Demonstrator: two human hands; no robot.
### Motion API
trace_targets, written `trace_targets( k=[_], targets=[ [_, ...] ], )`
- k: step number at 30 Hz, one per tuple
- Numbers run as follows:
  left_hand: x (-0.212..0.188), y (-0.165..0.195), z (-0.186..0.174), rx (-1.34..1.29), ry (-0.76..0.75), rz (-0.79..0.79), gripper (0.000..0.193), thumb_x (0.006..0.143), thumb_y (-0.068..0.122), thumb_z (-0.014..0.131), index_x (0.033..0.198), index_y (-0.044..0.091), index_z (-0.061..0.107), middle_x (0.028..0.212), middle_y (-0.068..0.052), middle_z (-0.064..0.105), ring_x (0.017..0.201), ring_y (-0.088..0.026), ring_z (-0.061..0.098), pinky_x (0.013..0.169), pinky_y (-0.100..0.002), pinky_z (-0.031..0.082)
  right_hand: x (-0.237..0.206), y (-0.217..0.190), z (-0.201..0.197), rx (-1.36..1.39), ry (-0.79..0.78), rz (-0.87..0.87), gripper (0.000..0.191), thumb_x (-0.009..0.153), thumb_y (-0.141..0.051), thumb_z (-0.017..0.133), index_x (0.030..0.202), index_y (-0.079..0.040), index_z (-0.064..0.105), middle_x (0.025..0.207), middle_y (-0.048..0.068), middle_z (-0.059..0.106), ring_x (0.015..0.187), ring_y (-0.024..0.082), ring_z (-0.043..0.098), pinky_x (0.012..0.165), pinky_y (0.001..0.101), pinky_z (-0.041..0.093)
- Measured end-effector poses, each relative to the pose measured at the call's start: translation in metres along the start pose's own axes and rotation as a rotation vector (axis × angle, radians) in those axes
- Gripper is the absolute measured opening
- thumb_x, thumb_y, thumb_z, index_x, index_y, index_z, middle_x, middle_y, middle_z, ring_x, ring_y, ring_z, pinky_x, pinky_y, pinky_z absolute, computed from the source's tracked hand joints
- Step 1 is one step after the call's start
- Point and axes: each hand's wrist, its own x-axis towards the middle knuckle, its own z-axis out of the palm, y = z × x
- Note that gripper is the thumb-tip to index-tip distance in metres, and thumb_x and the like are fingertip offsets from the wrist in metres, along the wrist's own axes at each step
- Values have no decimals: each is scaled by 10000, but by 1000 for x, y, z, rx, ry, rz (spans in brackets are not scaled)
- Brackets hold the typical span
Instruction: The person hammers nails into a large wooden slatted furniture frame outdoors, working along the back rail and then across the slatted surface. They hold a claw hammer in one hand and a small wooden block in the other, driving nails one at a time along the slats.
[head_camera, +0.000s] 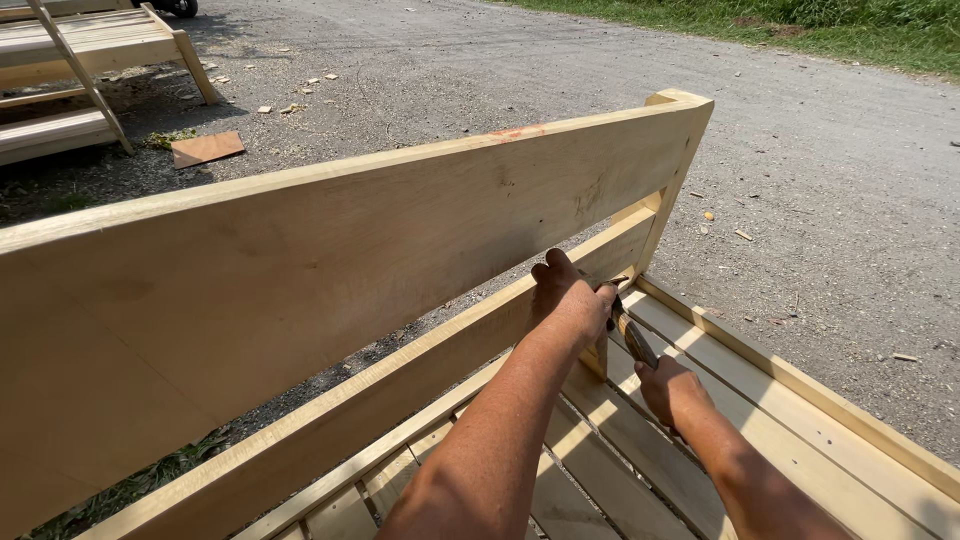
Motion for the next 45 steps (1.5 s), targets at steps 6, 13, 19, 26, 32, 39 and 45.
trace_targets(
  k=[6, 13, 19, 26, 32, 39, 45],
  targets=[
    [-5, -9, -1, 22, -5, -2, 706, 929, 379, 698, 1390, 39, 285, 1328, -220, 447, 1245, -369, 578, 1034, -462, 534, -52, 6, 8, 93, 249, -326, 495, 1027, -488, 458, 1132, -42, 646, 899, 252, 760, 824, 407, 699, 791, 525, 539],
    [0, -10, 4, -26, 26, 18, 656, 918, 376, 685, 1346, 31, 327, 1321, -230, 454, 1204, -400, 602, 1015, -490, 539, -33, 17, 39, 173, 236, -346, 456, 1026, -476, 455, 1126, -49, 579, 950, 254, 728, 939, 455, 698, 837, 526, 520],
    [1, -15, 6, -17, 75, 10, 682, 891, 380, 725, 1337, 51, 328, 1325, -213, 461, 1233, -390, 582, 1035, -489, 516, -19, 27, 42, 149, 219, -298, 465, 1028, -501, 460, 1101, -68, 614, 948, 246, 740, 946, 442, 700, 848, 525, 518],
    [10, -14, 11, 1, 89, 2, 720, 871, 381, 743, 1342, 36, 321, 1322, -224, 460, 1229, -391, 589, 1032, -471, 527, -40, 18, 45, 251, 331, -380, 485, 1017, -509, 456, 1092, -45, 572, 887, 265, 710, 896, 467, 677, 799, 535, 507],
    [10, -7, 10, -22, 68, 16, 730, 881, 355, 732, 1370, 23, 303, 1326, -231, 445, 1216, -401, 591, 1023, -471, 532, -47, 7, 20, 149, 139, -263, 470, 1032, -502, 422, 1099, -70, 594, 875, 239, 738, 859, 434, 739, 811, 534, 542],
    [3, -4, 5, 0, 37, 27, 707, 899, 385, 705, 1370, 20, 324, 1332, -230, 456, 1219, -392, 601, 1030, -475, 536, -52, 2, 36, 209, 312, -318, 495, 1017, -497, 440, 1143, -36, 570, 923, 254, 722, 904, 464, 673, 828, 556, 526],
    [7, -4, 9, -58, 45, 9, 741, 872, 350, 743, 1376, 19, 311, 1339, -235, 444, 1207, -413, 598, 1027, -473, 534, -28, 11, 39, 105, 251, -315, 487, 1031, -519, 469, 1108, -56, 596, 946, 275, 734, 944, 475, 684, 856, 554, 523]
  ],
)
